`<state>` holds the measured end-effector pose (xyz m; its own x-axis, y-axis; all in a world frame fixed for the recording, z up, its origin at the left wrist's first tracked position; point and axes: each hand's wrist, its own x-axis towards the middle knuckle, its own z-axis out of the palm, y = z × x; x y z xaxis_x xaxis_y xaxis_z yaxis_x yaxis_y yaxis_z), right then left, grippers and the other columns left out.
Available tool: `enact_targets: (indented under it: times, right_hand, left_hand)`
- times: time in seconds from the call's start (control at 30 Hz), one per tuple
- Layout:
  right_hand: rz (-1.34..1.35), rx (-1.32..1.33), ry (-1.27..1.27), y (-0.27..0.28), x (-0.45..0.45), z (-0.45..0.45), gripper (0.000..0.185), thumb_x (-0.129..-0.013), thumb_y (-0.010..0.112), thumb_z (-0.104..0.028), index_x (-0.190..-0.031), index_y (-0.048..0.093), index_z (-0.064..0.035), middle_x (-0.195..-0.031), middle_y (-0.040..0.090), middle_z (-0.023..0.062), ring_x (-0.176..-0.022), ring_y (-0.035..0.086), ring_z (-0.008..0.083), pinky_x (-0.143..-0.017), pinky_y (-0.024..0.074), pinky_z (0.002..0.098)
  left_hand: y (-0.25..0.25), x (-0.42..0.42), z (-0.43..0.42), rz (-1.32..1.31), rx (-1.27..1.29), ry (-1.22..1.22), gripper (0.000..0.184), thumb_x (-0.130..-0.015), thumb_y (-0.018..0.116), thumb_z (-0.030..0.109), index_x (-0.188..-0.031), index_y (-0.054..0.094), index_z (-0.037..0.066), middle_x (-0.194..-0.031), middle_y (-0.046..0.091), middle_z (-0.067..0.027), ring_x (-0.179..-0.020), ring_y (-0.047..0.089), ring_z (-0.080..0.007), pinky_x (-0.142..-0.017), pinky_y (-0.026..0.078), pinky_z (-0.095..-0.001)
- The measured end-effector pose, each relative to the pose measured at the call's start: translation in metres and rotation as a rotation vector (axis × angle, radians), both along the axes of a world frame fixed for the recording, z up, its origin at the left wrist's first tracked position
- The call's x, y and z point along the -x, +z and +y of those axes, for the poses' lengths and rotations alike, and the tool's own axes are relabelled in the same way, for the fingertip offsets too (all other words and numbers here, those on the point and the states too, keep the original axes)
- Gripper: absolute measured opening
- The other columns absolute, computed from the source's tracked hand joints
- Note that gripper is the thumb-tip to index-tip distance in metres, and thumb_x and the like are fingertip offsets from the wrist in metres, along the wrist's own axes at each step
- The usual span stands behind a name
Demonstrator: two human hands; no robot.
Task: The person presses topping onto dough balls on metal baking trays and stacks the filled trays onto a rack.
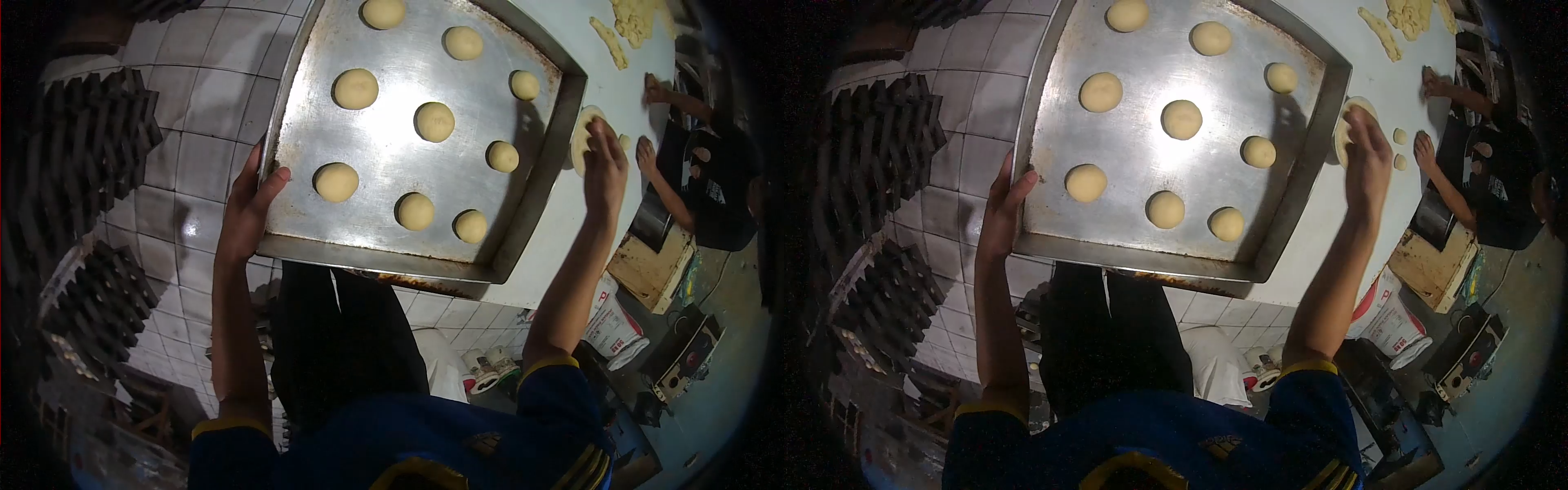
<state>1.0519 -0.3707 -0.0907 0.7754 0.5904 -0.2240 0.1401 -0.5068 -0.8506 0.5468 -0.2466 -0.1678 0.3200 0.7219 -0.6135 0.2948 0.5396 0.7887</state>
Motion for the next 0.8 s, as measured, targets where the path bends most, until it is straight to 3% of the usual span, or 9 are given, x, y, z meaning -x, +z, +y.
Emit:
enact_targets:
  times: [0.07, 0.2, 0.27, 0.33, 0.4, 0.43, 0.67, 0.73, 0.8]
  right_hand:
    - [-0.052, 0.002, 0.213, -0.002, 0.038, 0.039, 0.039, -0.098, 0.074, -0.029, -0.125, 0.075, -0.001, -0.119, 0.073, 0.0042, -0.113, 0.061, 0.0168, -0.1, 0.0424, 0.0286]
    - [-0.154, -0.177, 0.573, -0.02, 0.119, 0.135, 0.031, -0.099, 0.075, -0.022, -0.118, 0.076, 0.0021, -0.109, 0.078, 0.0073, -0.101, 0.068, 0.0132, -0.095, 0.0508, 0.0283]
    - [-0.374, -0.21, 0.634, -0.04, 0.142, 0.173, 0.024, -0.098, 0.076, -0.026, -0.11, 0.082, -0.0058, -0.102, 0.08, 0.0065, -0.087, 0.069, 0.0127, -0.082, 0.0525, 0.0273]
    - [-0.442, -0.11, 0.624, -0.048, 0.161, 0.199, 0.021, -0.097, 0.076, -0.029, -0.104, 0.084, -0.0108, -0.104, 0.079, 0.0036, -0.092, 0.069, 0.0168, -0.082, 0.0514, 0.0291]
    - [-0.606, -0.204, 0.698, -0.051, 0.173, 0.213, 0.018, -0.096, 0.071, -0.015, -0.102, 0.079, -0.0004, -0.093, 0.079, 0.0172, -0.083, 0.073, 0.037, -0.091, 0.0564, 0.0429]
    - [-0.729, -0.222, 0.738, -0.056, 0.174, 0.216, 0.02, -0.095, 0.071, -0.018, -0.098, 0.078, 0.001, -0.094, 0.076, 0.0186, -0.087, 0.069, 0.0388, -0.093, 0.0534, 0.0437]
    - [-0.814, -0.009, 0.791, -0.069, 0.185, 0.211, 0.027, -0.097, 0.067, -0.027, -0.097, 0.079, -0.0028, -0.105, 0.077, 0.0175, -0.109, 0.066, 0.0397, -0.103, 0.0482, 0.0496]
    - [-1.084, -0.099, 0.774, -0.084, 0.179, 0.206, 0.022, -0.097, 0.075, -0.03, -0.108, 0.083, -0.0134, -0.118, 0.076, 0.0024, -0.108, 0.067, 0.0237, -0.09, 0.0507, 0.036]
    - [-1.086, -0.088, 0.789, -0.082, 0.18, 0.194, 0.027, -0.098, 0.072, -0.032, -0.115, 0.081, -0.0123, -0.126, 0.072, 0.0033, -0.115, 0.063, 0.0265, -0.095, 0.049, 0.0397]
  left_hand:
    - [0.0, 0.0, 0.0, -0.022, -0.009, 0.001, 0.072, -0.099, 0.068, 0.035, -0.16, 0.044, 0.005, -0.149, 0.058, -0.0152, -0.137, 0.053, -0.0241, -0.117, 0.037, -0.038]
    - [0.0, -0.001, 0.001, -0.062, -0.012, -0.01, 0.071, -0.1, 0.067, 0.035, -0.16, 0.044, 0.006, -0.148, 0.058, -0.0148, -0.136, 0.053, -0.0246, -0.117, 0.037, -0.0384]
    - [-0.001, -0.001, 0.002, -0.08, -0.021, -0.018, 0.071, -0.1, 0.067, 0.035, -0.16, 0.044, 0.006, -0.148, 0.058, -0.0148, -0.136, 0.053, -0.0248, -0.117, 0.037, -0.0384]
    - [-0.001, -0.001, 0.002, -0.047, -0.033, -0.044, 0.069, -0.1, 0.065, 0.035, -0.16, 0.045, 0.007, -0.147, 0.059, -0.0158, -0.136, 0.054, -0.0261, -0.117, 0.038, -0.0391]
    - [0.006, -0.003, 0.002, -0.018, -0.051, -0.058, 0.068, -0.101, 0.064, 0.035, -0.16, 0.045, 0.006, -0.146, 0.06, -0.0168, -0.135, 0.054, -0.0268, -0.116, 0.039, -0.0394]
    - [0.009, -0.004, 0.003, 0.013, -0.065, -0.07, 0.068, -0.101, 0.063, 0.034, -0.159, 0.045, 0.006, -0.146, 0.06, -0.0178, -0.135, 0.055, -0.0275, -0.116, 0.039, -0.0397]
    - [0.015, -0.006, 0.007, 0.033, -0.033, -0.074, 0.066, -0.102, 0.061, 0.031, -0.159, 0.044, 0.004, -0.146, 0.061, -0.0188, -0.136, 0.056, -0.0288, -0.117, 0.039, -0.0395]
    - [0.011, -0.004, 0.005, 0.018, -0.023, -0.065, 0.064, -0.103, 0.06, 0.03, -0.159, 0.044, 0.004, -0.146, 0.062, -0.0183, -0.136, 0.056, -0.0286, -0.118, 0.039, -0.0395]
    - [0.008, -0.003, 0.005, -0.012, -0.018, -0.058, 0.063, -0.104, 0.059, 0.029, -0.16, 0.044, 0.004, -0.146, 0.062, -0.0184, -0.136, 0.056, -0.0285, -0.117, 0.039, -0.0395]
